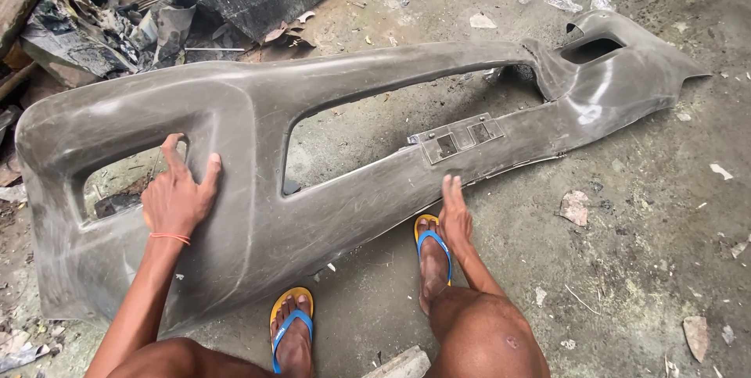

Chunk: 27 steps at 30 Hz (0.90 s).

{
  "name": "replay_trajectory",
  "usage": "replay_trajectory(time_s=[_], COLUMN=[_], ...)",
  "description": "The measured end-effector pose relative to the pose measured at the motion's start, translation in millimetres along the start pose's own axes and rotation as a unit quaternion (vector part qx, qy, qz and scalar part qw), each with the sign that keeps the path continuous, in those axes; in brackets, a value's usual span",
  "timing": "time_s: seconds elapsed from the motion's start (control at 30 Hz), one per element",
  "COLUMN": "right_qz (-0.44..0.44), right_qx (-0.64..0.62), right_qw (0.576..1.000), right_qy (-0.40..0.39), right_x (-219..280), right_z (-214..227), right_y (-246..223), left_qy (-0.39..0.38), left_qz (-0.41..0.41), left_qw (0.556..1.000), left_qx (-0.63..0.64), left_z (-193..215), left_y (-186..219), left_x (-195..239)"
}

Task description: The person sits on the ground and sands a large, grey car bumper using a sanding block. They systematically rub the surface of the bumper, focusing on the edges and contours to smooth the material.

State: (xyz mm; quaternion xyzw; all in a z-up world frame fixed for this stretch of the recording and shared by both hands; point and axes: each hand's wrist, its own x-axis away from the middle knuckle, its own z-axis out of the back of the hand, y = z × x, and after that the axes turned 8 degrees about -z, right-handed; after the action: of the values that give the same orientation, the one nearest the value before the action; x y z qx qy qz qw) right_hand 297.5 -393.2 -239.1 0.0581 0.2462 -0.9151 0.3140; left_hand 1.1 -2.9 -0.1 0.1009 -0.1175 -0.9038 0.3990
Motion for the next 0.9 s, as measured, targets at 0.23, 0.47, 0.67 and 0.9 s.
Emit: replay_trajectory(time_s=[0.23,0.47,0.67,0.9], right_qz=[-0.227,-0.199,0.497,0.378], right_qx=[-0.073,-0.365,0.089,0.050], right_qw=[0.970,0.900,0.863,0.914], right_qy=[0.042,-0.129,-0.010,-0.135], right_x=[-32.6,29.2,-9.2,-62.3], right_z=[-91.0,-7.7,35.3,41.2], right_y=[68.6,-53.9,-106.8,-138.2], left_qy=[0.003,0.004,0.002,-0.015], left_qz=[-0.004,-0.003,-0.005,-0.007], left_qw=[1.000,1.000,1.000,1.000], left_qx=[0.001,0.014,0.008,0.009], left_z=[0.1,1.3,2.5,-0.1], left_y=[-1.2,2.7,-0.3,-3.1], left_x=[-0.2,0.0,-4.2,-11.9])
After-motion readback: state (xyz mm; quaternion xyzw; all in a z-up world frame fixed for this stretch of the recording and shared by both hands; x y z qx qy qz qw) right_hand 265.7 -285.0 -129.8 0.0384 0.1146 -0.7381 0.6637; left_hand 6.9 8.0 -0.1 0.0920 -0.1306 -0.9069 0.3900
